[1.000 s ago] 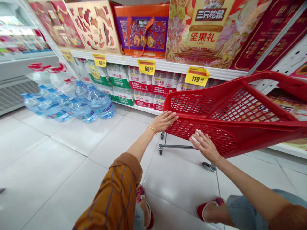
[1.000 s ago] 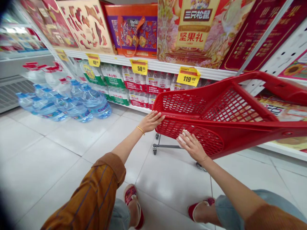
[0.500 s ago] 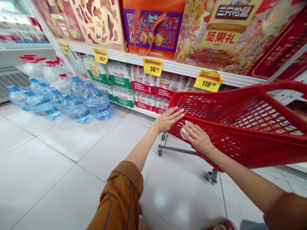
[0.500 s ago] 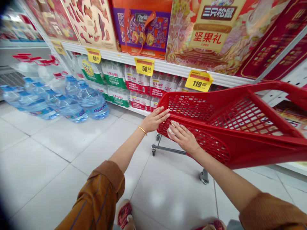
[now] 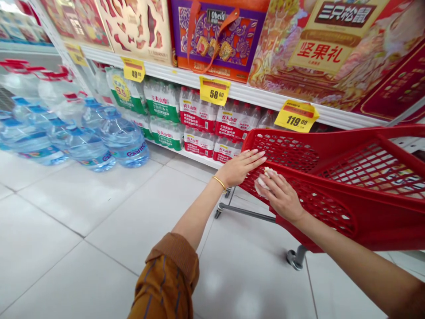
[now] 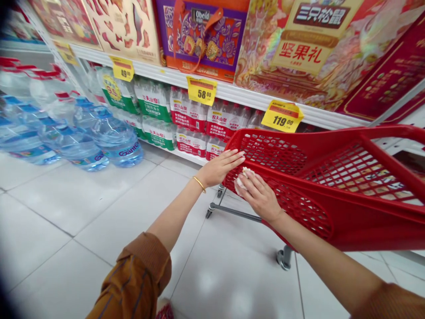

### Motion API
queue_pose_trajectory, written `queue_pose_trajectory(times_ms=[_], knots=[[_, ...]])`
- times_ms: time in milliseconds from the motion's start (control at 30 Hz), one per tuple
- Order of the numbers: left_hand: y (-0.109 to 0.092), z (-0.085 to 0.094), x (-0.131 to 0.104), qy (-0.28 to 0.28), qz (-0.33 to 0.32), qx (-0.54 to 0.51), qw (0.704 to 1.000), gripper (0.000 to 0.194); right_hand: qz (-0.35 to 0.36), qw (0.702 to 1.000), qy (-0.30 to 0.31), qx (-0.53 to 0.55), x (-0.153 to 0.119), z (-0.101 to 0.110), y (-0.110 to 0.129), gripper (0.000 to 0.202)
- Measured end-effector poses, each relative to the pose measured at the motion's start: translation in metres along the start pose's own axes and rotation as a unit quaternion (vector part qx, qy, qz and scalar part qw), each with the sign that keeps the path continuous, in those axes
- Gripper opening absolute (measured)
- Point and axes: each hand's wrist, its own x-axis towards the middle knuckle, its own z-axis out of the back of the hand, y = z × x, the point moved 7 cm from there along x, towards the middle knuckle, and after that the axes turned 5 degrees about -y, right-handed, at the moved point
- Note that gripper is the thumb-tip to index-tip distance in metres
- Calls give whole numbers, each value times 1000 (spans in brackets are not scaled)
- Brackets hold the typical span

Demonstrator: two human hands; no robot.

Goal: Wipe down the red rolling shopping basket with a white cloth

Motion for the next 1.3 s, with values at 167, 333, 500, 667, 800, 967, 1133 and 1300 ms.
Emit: queue_pose_trajectory(times_ms=[167,333,500,667,800,967,1133,1300], knots=[[-1,-2,-2,-13,-9,12,1000,67,-8,999,-1,-32,11,-12,0,45],[4,-6,-11,8,-11,68,998,61,7,998,24,-56,6,-32,12,39],[7,-8,-13,2,-16,61,998,65,25,996,78,-30,-6,-55,22,39],[8,-9,-10,-11,-10,49,999,66,32,994,105,10,-22,-74,26,37],[8,-11,-10,-23,-1,38,999,64,70,989,125,30,-28,-75,32,32],[4,-9,-10,-37,0,3,999,62,65,996,66,11,-7,-51,23,33],[-1,-6,-8,-44,4,-5,999,60,14,999,18,-46,8,-49,10,32],[-2,-10,-5,-53,6,11,999,60,-3,999,36,-41,1,-65,14,31]])
